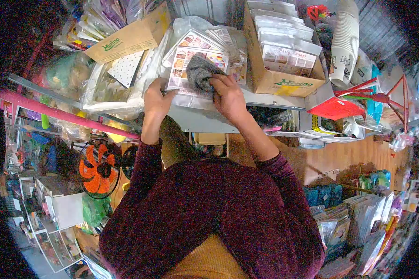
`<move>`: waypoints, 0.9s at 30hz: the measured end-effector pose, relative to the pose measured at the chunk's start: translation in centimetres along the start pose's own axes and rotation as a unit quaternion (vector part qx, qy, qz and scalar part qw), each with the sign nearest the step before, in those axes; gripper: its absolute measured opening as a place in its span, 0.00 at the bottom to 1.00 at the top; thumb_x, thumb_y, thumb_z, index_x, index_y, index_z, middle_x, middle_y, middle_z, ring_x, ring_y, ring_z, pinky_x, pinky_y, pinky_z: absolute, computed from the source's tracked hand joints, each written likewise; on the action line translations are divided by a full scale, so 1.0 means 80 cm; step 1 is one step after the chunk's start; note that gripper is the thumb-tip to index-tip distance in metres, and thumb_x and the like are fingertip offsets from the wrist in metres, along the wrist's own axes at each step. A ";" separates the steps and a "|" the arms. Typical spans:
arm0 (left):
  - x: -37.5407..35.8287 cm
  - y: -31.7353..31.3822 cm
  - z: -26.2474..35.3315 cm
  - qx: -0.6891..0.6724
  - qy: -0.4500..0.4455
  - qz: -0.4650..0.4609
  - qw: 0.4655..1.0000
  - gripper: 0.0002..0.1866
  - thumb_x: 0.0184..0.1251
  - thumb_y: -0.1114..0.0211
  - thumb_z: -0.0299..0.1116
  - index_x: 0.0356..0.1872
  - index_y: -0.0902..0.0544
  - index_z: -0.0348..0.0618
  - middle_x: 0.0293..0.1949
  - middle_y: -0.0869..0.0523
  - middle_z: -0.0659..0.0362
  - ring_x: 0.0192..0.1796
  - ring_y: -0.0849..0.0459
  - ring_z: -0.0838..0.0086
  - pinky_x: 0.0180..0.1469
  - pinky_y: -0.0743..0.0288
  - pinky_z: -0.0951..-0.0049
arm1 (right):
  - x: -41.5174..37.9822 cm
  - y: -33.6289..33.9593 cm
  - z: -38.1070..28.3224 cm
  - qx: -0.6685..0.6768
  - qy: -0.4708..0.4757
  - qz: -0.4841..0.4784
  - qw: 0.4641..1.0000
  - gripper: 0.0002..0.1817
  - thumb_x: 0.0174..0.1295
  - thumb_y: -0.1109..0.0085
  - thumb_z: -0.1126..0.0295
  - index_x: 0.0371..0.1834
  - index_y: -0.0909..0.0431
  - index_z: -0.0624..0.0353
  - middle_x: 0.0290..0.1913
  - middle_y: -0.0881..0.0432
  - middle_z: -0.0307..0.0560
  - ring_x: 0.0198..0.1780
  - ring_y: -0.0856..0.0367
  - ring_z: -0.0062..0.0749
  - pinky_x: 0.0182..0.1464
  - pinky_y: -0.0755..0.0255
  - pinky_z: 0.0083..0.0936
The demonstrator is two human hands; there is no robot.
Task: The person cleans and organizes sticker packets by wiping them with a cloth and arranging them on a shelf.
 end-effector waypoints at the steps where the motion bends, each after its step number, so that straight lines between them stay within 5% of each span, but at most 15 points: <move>1: 0.001 0.002 0.002 -0.001 0.001 0.001 1.000 0.22 0.44 0.28 0.30 0.41 0.23 0.32 0.37 0.19 0.42 0.40 0.21 0.48 0.42 0.27 0.59 | 0.000 0.000 0.003 -0.001 0.001 -0.001 1.000 0.19 0.42 0.47 0.82 0.41 0.24 0.63 0.46 0.23 0.56 0.46 0.26 0.53 0.52 0.31 0.40; 5: 0.000 0.003 0.005 0.027 0.029 -0.032 0.999 0.19 0.43 0.28 0.31 0.36 0.22 0.33 0.36 0.19 0.43 0.41 0.20 0.49 0.43 0.26 0.60 | 0.010 0.014 0.005 0.127 -0.128 0.006 0.984 0.18 0.41 0.51 0.83 0.41 0.26 0.68 0.39 0.25 0.63 0.45 0.28 0.59 0.48 0.32 0.39; 7: -0.001 -0.001 0.003 0.029 0.030 -0.025 0.999 0.19 0.42 0.28 0.32 0.36 0.22 0.34 0.36 0.18 0.43 0.41 0.20 0.50 0.43 0.26 0.59 | 0.022 0.024 -0.010 0.100 -0.104 0.015 0.989 0.18 0.41 0.50 0.83 0.41 0.27 0.69 0.36 0.26 0.64 0.44 0.28 0.60 0.47 0.34 0.42; 9: -0.003 -0.007 0.001 0.055 0.028 -0.007 0.998 0.18 0.43 0.29 0.30 0.37 0.22 0.36 0.36 0.18 0.44 0.41 0.20 0.49 0.43 0.26 0.57 | 0.028 0.026 -0.026 0.085 -0.108 -0.029 0.990 0.19 0.42 0.48 0.81 0.42 0.28 0.69 0.42 0.26 0.63 0.48 0.29 0.59 0.52 0.34 0.42; 11: -0.002 -0.012 -0.003 0.073 0.031 -0.011 0.997 0.18 0.44 0.31 0.28 0.38 0.23 0.37 0.36 0.18 0.44 0.42 0.20 0.49 0.43 0.26 0.56 | 0.032 0.013 -0.043 -0.004 0.039 -0.059 0.997 0.21 0.45 0.49 0.82 0.47 0.28 0.65 0.53 0.27 0.59 0.56 0.32 0.54 0.58 0.36 0.37; 16: -0.007 -0.014 -0.001 0.098 0.048 -0.018 0.994 0.19 0.46 0.36 0.23 0.44 0.27 0.41 0.38 0.19 0.45 0.43 0.20 0.48 0.43 0.26 0.53 | 0.022 -0.027 -0.063 -0.074 0.045 -0.234 0.968 0.27 0.56 0.44 0.70 0.61 0.36 0.55 0.67 0.41 0.53 0.67 0.44 0.49 0.67 0.48 0.44; 21: -0.019 -0.018 0.004 0.094 0.033 0.049 0.994 0.22 0.46 0.38 0.22 0.46 0.29 0.42 0.46 0.25 0.46 0.42 0.21 0.46 0.41 0.26 0.52 | 0.031 -0.037 -0.063 -0.100 0.075 -0.248 0.961 0.28 0.57 0.46 0.68 0.64 0.38 0.52 0.67 0.41 0.51 0.68 0.44 0.47 0.68 0.51 0.46; 27: -0.025 -0.016 -0.005 0.081 -0.045 0.044 0.995 0.22 0.44 0.39 0.21 0.45 0.29 0.40 0.41 0.26 0.48 0.38 0.22 0.47 0.37 0.27 0.52 | 0.033 -0.050 -0.046 -0.113 0.095 -0.250 0.957 0.27 0.57 0.48 0.64 0.63 0.37 0.51 0.66 0.39 0.50 0.69 0.45 0.43 0.68 0.52 0.47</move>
Point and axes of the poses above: each hand's wrist, its own x-axis towards the middle knuckle, its own y-axis out of the back of the hand, z = x × y, the point moved 1 cm from there along x, towards the middle knuckle
